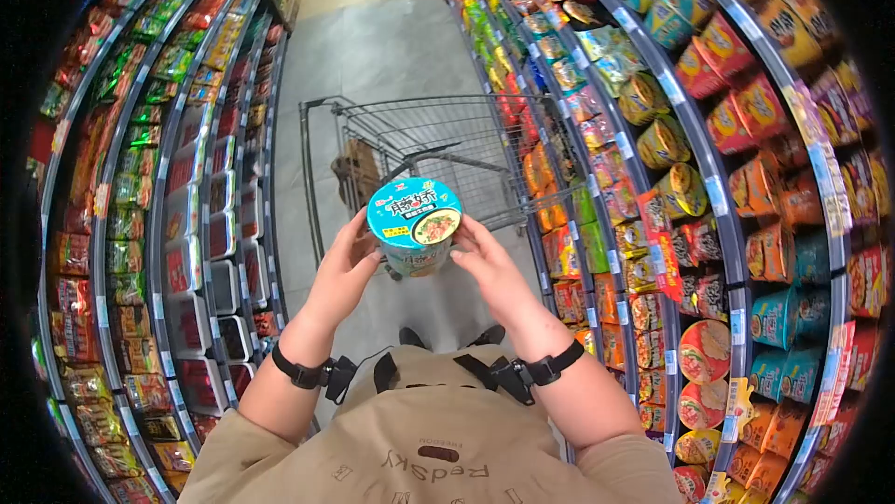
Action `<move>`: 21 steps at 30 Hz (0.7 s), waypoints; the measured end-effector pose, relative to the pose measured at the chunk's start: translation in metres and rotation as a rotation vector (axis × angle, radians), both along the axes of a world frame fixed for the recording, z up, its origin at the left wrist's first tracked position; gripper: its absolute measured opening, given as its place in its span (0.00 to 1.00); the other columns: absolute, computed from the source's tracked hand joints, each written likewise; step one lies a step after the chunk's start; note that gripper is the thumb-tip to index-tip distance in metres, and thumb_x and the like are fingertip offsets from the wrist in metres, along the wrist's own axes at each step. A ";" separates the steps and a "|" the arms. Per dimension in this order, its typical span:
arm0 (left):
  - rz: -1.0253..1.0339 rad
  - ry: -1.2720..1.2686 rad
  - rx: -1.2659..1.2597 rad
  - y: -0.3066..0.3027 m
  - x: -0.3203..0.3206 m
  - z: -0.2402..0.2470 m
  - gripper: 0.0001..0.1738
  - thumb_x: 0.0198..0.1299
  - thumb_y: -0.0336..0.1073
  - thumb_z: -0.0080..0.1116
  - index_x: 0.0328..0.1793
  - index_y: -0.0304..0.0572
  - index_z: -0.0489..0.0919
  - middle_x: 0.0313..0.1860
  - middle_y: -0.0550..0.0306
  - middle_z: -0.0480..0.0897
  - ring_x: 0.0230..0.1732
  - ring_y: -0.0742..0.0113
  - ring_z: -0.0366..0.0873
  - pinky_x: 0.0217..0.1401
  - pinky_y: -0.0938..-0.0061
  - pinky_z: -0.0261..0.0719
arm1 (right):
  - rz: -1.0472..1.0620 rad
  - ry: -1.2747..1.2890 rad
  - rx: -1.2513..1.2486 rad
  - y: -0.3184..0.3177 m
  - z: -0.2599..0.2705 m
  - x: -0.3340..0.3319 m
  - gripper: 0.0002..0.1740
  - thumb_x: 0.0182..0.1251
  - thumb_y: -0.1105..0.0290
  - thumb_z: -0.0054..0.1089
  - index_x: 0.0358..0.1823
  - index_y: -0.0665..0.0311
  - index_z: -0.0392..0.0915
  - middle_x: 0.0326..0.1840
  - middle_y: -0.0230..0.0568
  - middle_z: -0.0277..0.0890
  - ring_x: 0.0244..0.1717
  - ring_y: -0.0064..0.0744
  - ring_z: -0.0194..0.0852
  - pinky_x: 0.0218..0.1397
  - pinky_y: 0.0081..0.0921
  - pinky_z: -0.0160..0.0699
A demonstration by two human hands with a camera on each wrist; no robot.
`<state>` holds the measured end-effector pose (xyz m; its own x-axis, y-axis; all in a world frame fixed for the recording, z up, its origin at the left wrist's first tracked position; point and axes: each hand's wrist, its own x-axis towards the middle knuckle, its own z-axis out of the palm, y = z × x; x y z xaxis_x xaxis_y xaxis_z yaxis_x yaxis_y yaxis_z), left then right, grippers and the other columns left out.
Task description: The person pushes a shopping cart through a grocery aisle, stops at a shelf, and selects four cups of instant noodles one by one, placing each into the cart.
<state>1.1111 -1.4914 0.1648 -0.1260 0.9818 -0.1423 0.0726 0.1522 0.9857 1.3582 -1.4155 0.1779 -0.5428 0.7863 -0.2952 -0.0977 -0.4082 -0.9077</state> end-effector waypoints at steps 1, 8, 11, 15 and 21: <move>0.012 -0.004 -0.009 -0.001 -0.010 -0.007 0.42 0.69 0.23 0.54 0.88 0.33 0.53 0.80 0.46 0.67 0.83 0.53 0.65 0.81 0.62 0.68 | -0.004 -0.001 -0.027 0.002 -0.009 -0.011 0.40 0.76 0.70 0.55 0.87 0.66 0.53 0.87 0.46 0.56 0.89 0.41 0.49 0.88 0.43 0.49; 0.103 -0.182 -0.163 0.033 -0.044 -0.042 0.43 0.70 0.26 0.54 0.88 0.28 0.51 0.78 0.42 0.71 0.72 0.60 0.76 0.72 0.70 0.74 | -0.050 0.000 -0.170 0.033 -0.048 -0.055 0.37 0.79 0.69 0.53 0.87 0.63 0.55 0.88 0.42 0.55 0.88 0.38 0.48 0.87 0.42 0.50; 0.083 -0.112 -0.113 0.064 -0.053 -0.098 0.43 0.69 0.27 0.55 0.88 0.30 0.52 0.76 0.44 0.73 0.69 0.61 0.77 0.71 0.70 0.74 | -0.029 -0.009 -0.184 0.062 -0.052 -0.063 0.35 0.79 0.69 0.52 0.85 0.63 0.57 0.87 0.40 0.56 0.86 0.36 0.52 0.86 0.41 0.52; 0.161 0.048 -0.182 0.116 -0.055 -0.117 0.41 0.68 0.30 0.57 0.86 0.31 0.57 0.70 0.47 0.77 0.65 0.63 0.79 0.66 0.71 0.77 | -0.044 -0.006 -0.186 0.120 -0.074 -0.074 0.32 0.79 0.69 0.52 0.83 0.62 0.61 0.85 0.39 0.59 0.83 0.35 0.57 0.84 0.41 0.57; 0.372 0.038 -0.381 0.210 -0.054 -0.198 0.31 0.66 0.36 0.59 0.73 0.29 0.68 0.64 0.36 0.81 0.63 0.49 0.83 0.67 0.61 0.78 | 0.009 -0.222 -0.191 0.216 -0.166 -0.106 0.32 0.77 0.66 0.56 0.80 0.61 0.62 0.80 0.42 0.63 0.79 0.36 0.62 0.78 0.41 0.65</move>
